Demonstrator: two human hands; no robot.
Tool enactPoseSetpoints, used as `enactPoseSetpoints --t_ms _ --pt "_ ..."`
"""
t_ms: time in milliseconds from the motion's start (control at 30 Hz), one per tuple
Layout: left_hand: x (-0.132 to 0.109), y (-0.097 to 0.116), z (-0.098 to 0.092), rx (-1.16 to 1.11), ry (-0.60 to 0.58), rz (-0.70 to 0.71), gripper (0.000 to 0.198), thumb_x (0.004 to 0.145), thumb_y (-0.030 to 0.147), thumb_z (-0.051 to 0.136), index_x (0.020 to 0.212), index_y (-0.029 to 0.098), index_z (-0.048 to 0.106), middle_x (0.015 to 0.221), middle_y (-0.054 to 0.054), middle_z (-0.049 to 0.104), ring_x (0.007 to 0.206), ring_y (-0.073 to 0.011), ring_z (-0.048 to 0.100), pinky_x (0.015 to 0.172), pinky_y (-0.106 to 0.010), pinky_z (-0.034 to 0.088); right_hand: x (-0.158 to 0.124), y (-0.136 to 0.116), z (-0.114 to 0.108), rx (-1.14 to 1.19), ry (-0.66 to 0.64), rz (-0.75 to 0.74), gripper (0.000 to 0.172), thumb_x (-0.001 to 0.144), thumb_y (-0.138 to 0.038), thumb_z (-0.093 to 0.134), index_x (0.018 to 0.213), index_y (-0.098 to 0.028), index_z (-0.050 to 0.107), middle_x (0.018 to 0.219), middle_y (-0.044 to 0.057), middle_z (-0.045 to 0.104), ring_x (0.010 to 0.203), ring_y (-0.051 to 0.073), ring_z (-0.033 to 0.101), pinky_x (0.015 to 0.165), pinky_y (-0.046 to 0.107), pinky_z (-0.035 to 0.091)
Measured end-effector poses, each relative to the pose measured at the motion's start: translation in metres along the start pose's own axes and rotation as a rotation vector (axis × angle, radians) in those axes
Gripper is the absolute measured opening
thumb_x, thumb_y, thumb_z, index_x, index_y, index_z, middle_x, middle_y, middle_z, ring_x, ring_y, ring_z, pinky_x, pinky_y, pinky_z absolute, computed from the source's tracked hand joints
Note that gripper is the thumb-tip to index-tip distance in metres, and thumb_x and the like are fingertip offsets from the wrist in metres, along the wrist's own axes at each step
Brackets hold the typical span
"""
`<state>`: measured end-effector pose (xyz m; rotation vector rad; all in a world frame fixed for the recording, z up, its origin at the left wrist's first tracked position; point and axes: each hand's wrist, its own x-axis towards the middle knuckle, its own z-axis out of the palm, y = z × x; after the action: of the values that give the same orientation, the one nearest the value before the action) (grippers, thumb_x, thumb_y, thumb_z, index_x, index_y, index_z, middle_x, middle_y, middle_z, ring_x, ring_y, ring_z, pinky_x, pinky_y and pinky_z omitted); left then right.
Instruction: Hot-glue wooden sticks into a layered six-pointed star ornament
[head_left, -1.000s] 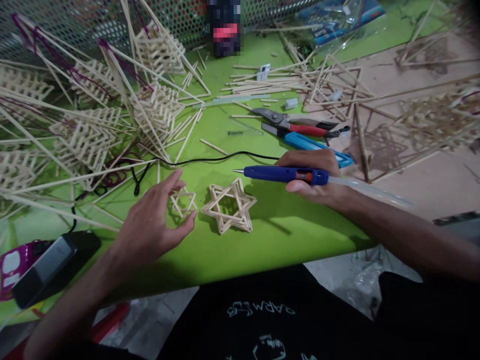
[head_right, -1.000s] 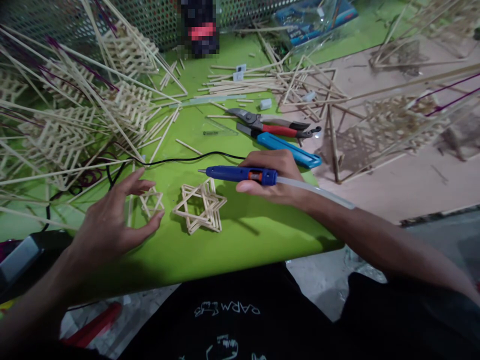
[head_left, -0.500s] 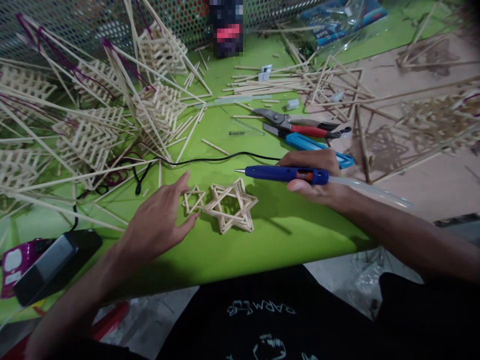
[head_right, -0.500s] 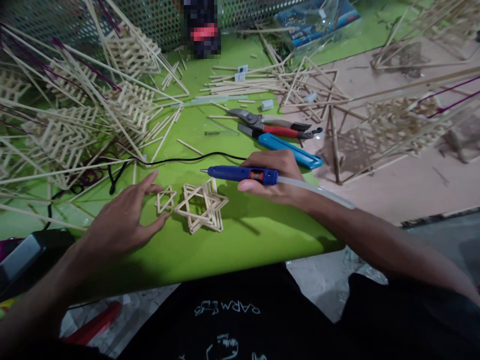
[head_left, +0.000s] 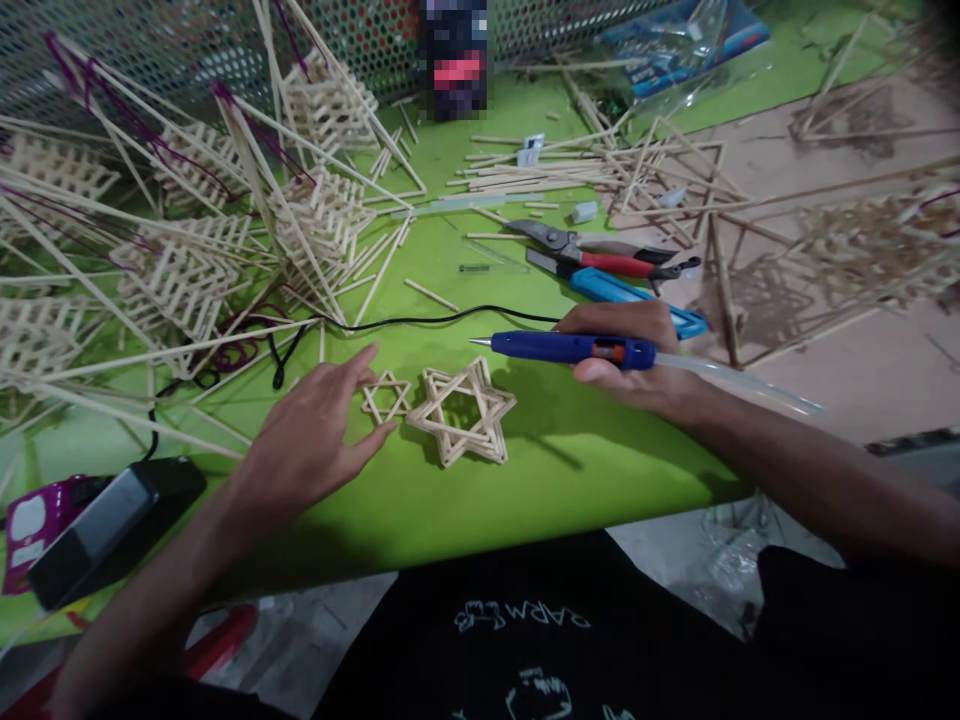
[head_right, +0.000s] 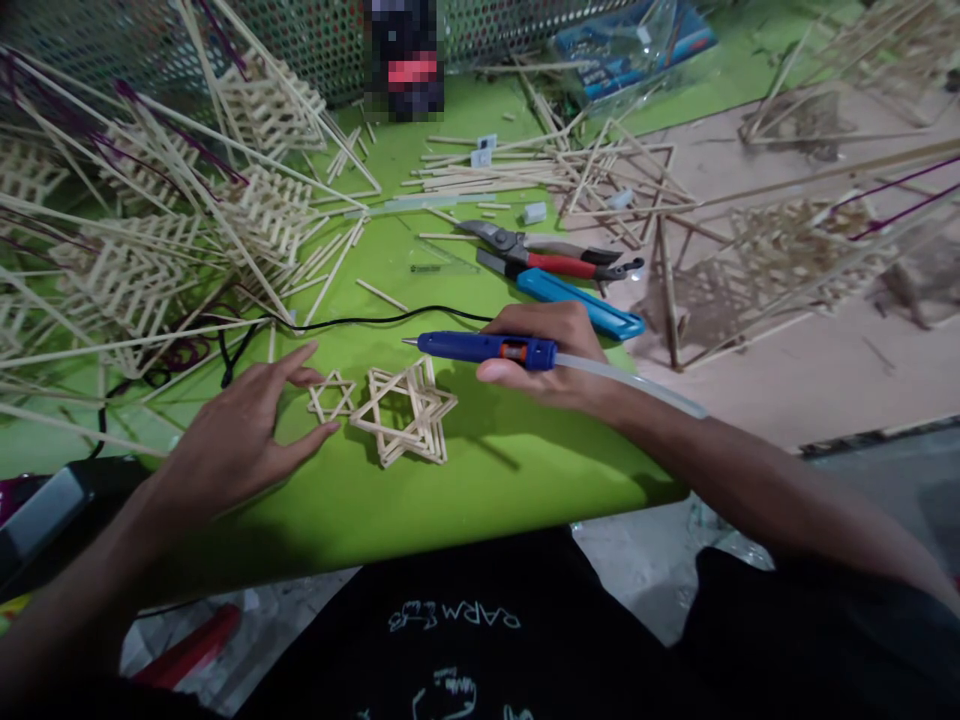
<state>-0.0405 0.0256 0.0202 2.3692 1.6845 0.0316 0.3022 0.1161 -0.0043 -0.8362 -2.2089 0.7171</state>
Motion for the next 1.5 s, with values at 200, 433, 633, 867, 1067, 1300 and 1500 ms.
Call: enactPoseSetpoints --t_ms 200,433,633,867,1067,1300,1500 --pt "0.001 -0.001 0.002 0.039 0.07 -0.028 0.083 0.092 0.047 0.062 0.157 0.016 0.022 0.118 -0.012 0.067 0.111 -0.0322 0.065 0.097 -0.05 0.053 -0.002 0.006 0.004 0.018 0.043 -0.004 0.054 0.092 -0.069 0.054 0.084 -0.017 0.069 0.066 0.002 0.064 0.055 0.012 0.057 0.053 0.028 0.039" --pt "0.0 0.004 0.005 0.0 -0.001 0.054 0.088 0.091 0.046 0.061 0.16 0.013 0.017 0.149 -0.019 0.05 0.135 -0.0375 0.05 0.111 -0.058 0.045 -0.002 0.006 0.003 0.027 0.046 0.005 0.053 0.092 -0.069 0.054 0.085 -0.018 0.069 0.066 0.002 0.063 0.056 0.012 0.056 0.054 0.029 0.039" --pt "0.002 0.012 0.016 -0.156 -0.076 0.241 0.09 0.093 0.043 0.062 0.162 0.02 0.008 0.165 -0.012 0.03 0.152 -0.03 0.029 0.125 -0.051 0.031 -0.003 0.006 0.005 0.043 0.04 0.009 0.05 0.093 -0.067 0.055 0.085 -0.019 0.069 0.067 0.001 0.063 0.056 0.012 0.055 0.053 0.029 0.038" --pt "0.004 0.016 0.026 -0.222 -0.013 0.229 0.093 0.089 0.038 0.067 0.161 0.022 0.009 0.146 -0.011 0.054 0.139 -0.0315 0.043 0.118 -0.053 0.038 -0.002 0.007 0.006 0.022 0.056 -0.005 0.054 0.093 -0.068 0.054 0.082 -0.017 0.069 0.065 0.001 0.062 0.055 0.011 0.054 0.053 0.028 0.037" --pt "-0.002 0.014 0.016 -0.17 -0.005 0.162 0.107 0.083 0.052 0.074 0.161 0.02 0.008 0.148 -0.015 0.05 0.137 -0.0343 0.047 0.115 -0.052 0.043 0.002 -0.001 0.001 -0.004 0.033 0.014 0.058 0.093 -0.069 0.052 0.081 -0.015 0.069 0.065 0.002 0.063 0.055 0.012 0.056 0.053 0.027 0.039" --pt "-0.002 -0.001 -0.003 -0.014 -0.067 -0.002 0.089 0.092 0.042 0.06 0.161 0.019 0.01 0.14 -0.015 0.058 0.127 -0.0352 0.057 0.107 -0.056 0.048 0.0 0.003 0.003 0.007 0.06 -0.003 0.055 0.092 -0.069 0.053 0.081 -0.017 0.069 0.064 0.001 0.063 0.054 0.011 0.055 0.053 0.027 0.038" --pt "0.001 0.001 0.001 -0.039 0.013 0.001 0.091 0.09 0.041 0.062 0.161 0.018 0.01 0.127 -0.014 0.065 0.111 -0.0325 0.066 0.096 -0.053 0.056 -0.002 0.006 0.004 0.029 0.053 0.016 0.053 0.091 -0.068 0.056 0.082 -0.018 0.07 0.065 0.001 0.063 0.055 0.011 0.055 0.054 0.027 0.038"
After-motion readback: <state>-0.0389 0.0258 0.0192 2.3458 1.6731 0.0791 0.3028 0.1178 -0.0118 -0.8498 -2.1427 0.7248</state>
